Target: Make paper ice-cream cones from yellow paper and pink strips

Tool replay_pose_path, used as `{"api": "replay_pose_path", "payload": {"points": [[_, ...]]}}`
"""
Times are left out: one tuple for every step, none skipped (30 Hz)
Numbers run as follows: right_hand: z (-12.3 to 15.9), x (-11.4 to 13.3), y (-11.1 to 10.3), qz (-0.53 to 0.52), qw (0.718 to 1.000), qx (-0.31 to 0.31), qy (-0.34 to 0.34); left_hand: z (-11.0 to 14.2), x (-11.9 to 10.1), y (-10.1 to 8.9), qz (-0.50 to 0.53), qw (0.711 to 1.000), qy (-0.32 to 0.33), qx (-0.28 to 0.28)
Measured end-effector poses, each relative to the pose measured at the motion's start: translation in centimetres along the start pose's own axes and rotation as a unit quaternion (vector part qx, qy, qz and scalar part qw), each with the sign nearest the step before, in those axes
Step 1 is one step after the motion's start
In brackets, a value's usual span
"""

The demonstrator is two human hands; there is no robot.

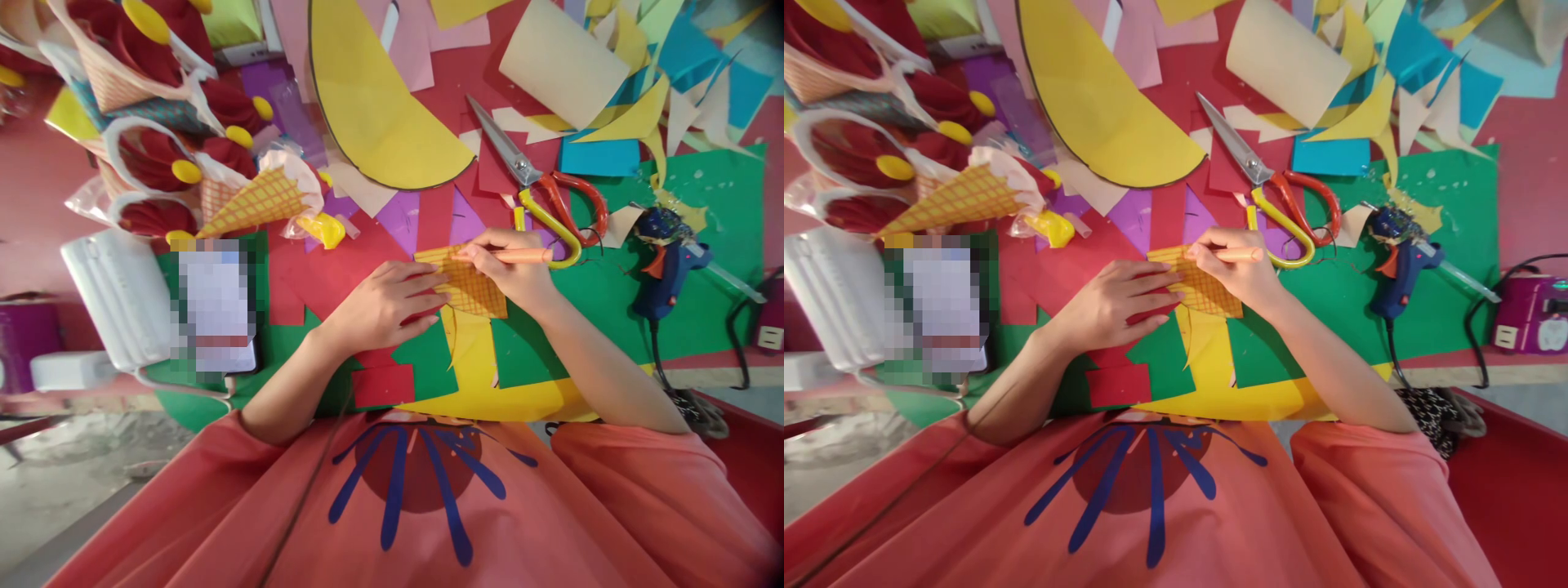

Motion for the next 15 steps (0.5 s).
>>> {"api": "replay_pose_path", "payload": {"points": [[0.00, -0.07, 0.00, -0.008, 1.000, 0.000, 0.003, 0.00, 0.01, 0.01, 0.000, 1.000, -0.001, 0.001], [0.00, -0.09, -0.02, -0.010, 1.000, -0.005, 0.005, 0.00, 0.02, 0.01, 0.000, 1.000, -0.001, 0.001], [0.00, -0.05, -0.05, -0.008, 1.000, -0.012, 0.005, 0.00, 0.02, 0.00, -0.001, 1.000, -0.001, 0.001], [0.00, 0.03, -0.06, -0.002, 1.000, -0.020, 0.004, -0.01, 0.01, -0.01, -0.002, 1.000, 0.000, 0.001], [0.00, 0.14, -0.06, 0.004, 1.000, -0.026, 0.001, -0.02, 0.00, -0.02, -0.003, 1.000, 0.002, 0.000], [0.01, 0.25, -0.05, 0.008, 1.000, -0.030, -0.002, -0.03, -0.02, -0.04, -0.004, 1.000, 0.004, -0.002], [0.01, 0.34, -0.03, 0.011, 0.999, -0.030, -0.004, -0.04, -0.04, -0.08, -0.006, 1.000, 0.006, -0.006], [0.01, 0.40, -0.01, 0.012, 1.000, -0.027, -0.005, -0.05, -0.07, -0.11, -0.007, 1.000, 0.009, -0.011], [0.01, 0.41, 0.01, 0.010, 1.000, -0.023, -0.006, -0.06, -0.09, -0.15, -0.007, 1.000, 0.011, -0.016], [0.01, 0.39, 0.01, 0.006, 1.000, -0.017, -0.008, -0.05, -0.11, -0.17, -0.007, 1.000, 0.012, -0.019], [0.00, 0.33, 0.00, 0.000, 1.000, -0.012, -0.009, -0.05, -0.10, -0.18, -0.007, 1.000, 0.012, -0.020], [-0.01, 0.25, -0.02, -0.007, 1.000, -0.007, -0.009, -0.05, -0.09, -0.16, -0.006, 1.000, 0.010, -0.015], [-0.03, 0.14, -0.04, -0.015, 1.000, -0.004, -0.009, -0.04, -0.06, -0.13, -0.005, 1.000, 0.007, -0.008], [-0.05, 0.04, -0.05, -0.023, 1.000, 0.000, -0.007, -0.04, -0.03, -0.11, -0.004, 1.000, 0.004, -0.001], [-0.08, -0.06, -0.06, -0.031, 1.000, 0.002, -0.003, -0.04, -0.01, -0.12, -0.003, 1.000, 0.003, 0.004]]}}
Point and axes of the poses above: each hand's wrist, its own z-axis away from the middle knuckle, its own y-axis out of the palm, x = y × z, the point moved 4 cm from there along -z, towards the middle knuckle, and after that the axes turned 12 degrees about -z, right-handed, at the moved point
